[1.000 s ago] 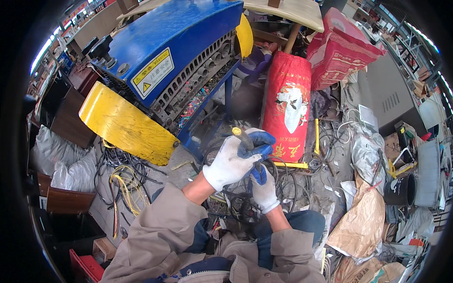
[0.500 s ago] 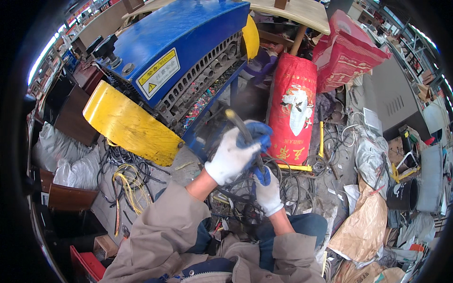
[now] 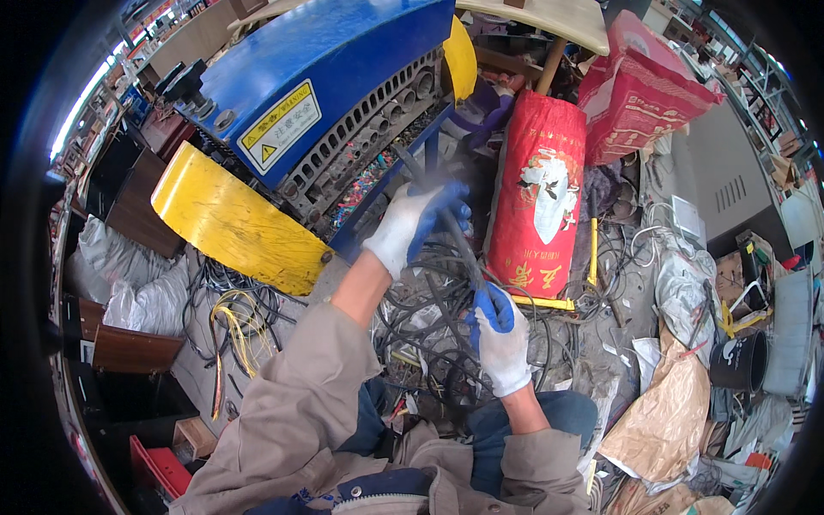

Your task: The person sits on the floor and uses a wire stripping machine to remove the outer insulation from black cables, separating the copper strands. The person repeatedly feeds wires into the machine and collects the stripped copper.

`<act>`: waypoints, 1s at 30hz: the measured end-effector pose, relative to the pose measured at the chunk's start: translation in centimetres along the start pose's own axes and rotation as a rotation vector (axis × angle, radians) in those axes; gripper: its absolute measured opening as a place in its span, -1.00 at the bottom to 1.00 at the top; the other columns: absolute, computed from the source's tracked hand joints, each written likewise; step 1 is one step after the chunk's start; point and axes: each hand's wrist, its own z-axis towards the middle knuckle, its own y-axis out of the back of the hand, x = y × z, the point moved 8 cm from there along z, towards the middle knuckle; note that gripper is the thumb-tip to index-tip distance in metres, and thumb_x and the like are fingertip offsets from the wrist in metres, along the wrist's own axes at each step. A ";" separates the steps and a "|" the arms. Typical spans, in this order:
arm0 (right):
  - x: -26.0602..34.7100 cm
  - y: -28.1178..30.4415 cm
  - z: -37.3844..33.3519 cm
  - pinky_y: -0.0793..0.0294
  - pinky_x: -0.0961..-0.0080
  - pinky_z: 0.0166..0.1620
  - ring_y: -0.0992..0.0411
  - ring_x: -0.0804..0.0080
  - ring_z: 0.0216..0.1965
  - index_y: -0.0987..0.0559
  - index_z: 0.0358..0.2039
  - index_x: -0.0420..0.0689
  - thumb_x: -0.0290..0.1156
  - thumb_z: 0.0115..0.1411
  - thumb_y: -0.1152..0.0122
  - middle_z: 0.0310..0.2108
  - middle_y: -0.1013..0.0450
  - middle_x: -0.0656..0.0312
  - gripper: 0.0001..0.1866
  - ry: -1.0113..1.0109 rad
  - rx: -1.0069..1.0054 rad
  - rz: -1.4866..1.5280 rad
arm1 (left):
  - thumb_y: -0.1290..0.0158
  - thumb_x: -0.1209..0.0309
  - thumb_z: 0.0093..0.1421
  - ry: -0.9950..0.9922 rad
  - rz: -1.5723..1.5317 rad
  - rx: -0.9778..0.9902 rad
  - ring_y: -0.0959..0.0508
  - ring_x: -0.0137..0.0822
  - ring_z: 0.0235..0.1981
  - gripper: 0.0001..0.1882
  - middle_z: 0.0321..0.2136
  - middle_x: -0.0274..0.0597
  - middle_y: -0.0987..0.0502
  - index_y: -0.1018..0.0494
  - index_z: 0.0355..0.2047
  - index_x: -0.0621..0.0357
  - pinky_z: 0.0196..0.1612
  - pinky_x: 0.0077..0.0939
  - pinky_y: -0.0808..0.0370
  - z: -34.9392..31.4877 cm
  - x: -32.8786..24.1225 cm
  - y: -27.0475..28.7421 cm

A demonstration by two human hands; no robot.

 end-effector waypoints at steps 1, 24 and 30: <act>0.4 0.0 0.3 -0.29 0.69 -0.49 -0.32 0.71 -0.56 -0.52 0.12 -0.23 -0.53 0.37 -0.07 -0.45 -0.48 0.33 -0.67 0.060 -0.001 -0.044 | -0.13 0.31 0.33 -0.021 -0.013 -0.013 -0.65 -0.19 -0.41 -0.67 -0.38 -0.05 -0.62 -0.51 -0.04 0.31 -0.35 -0.28 -0.65 0.2 -0.2 0.1; 1.2 -1.2 3.4 -0.45 0.64 -0.38 -0.43 0.65 -0.46 -0.52 0.08 -0.31 -0.57 0.33 -0.12 -0.36 -0.52 0.28 -0.68 -0.046 0.107 0.062 | -0.21 0.39 0.26 -0.102 -0.141 -0.059 -0.63 -0.22 -0.44 -0.74 -0.36 -0.07 -0.58 -0.48 -0.15 0.31 -0.37 -0.30 -0.64 1.9 -1.4 2.7; 1.8 -1.3 4.1 -0.47 0.62 -0.37 -0.43 0.63 -0.45 -0.52 0.07 -0.32 -0.57 0.31 -0.13 -0.33 -0.54 0.26 -0.68 0.011 0.109 0.027 | -0.19 0.38 0.27 -0.134 -0.151 -0.059 -0.63 -0.24 -0.47 -0.76 -0.45 -0.10 -0.60 -0.51 -0.17 0.30 -0.38 -0.34 -0.62 2.6 -1.3 3.2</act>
